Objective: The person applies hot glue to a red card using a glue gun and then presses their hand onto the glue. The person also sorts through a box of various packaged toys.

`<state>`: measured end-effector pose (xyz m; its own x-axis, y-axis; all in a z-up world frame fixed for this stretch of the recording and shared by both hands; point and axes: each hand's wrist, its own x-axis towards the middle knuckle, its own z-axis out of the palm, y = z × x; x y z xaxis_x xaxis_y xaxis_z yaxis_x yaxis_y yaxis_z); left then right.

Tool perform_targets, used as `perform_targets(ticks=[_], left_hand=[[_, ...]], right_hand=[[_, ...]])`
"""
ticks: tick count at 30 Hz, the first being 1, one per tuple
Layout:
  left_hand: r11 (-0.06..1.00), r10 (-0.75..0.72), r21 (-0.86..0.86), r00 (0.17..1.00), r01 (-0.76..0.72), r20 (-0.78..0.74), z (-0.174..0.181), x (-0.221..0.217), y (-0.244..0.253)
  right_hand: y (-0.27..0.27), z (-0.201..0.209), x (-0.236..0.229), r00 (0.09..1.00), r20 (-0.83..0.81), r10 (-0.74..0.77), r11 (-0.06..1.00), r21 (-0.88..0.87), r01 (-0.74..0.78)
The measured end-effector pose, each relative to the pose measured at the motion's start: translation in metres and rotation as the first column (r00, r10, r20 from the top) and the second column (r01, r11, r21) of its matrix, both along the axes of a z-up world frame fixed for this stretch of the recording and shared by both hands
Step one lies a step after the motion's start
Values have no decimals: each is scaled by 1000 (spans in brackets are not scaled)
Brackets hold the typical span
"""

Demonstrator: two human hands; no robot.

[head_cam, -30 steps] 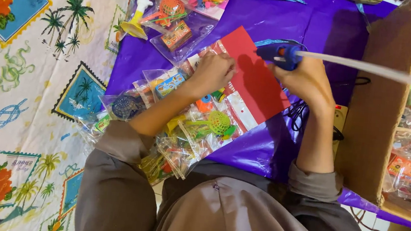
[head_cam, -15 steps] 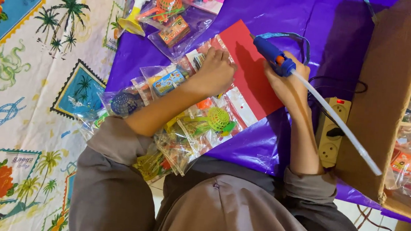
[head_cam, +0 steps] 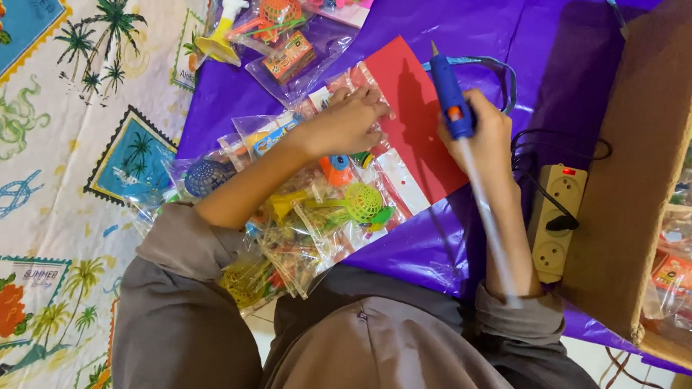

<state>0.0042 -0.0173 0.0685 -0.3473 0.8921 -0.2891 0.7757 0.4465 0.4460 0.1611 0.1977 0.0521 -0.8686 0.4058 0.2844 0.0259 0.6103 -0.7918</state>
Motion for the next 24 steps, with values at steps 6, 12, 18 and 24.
perform_targets(ticks=[6, 12, 18, 24], left_hand=[[1000, -12, 8, 1000, 12, -12, -3, 4, -1], [998, -56, -37, 995, 53, -84, -10, 3, 0], [989, -79, -144, 966, 45, -245, -39, 15, 6], [998, 17, 54, 1000, -17, 7, 3, -4, -9]], right_hand=[[-9, 29, 2, 988, -20, 155, 983, 103, -152], [-12, 44, 7, 965, 199, 170, 961, 185, -207], [0, 22, 7, 932, 338, 127, 946, 240, -216], [1, 25, 6, 897, 420, 137, 958, 175, -228]])
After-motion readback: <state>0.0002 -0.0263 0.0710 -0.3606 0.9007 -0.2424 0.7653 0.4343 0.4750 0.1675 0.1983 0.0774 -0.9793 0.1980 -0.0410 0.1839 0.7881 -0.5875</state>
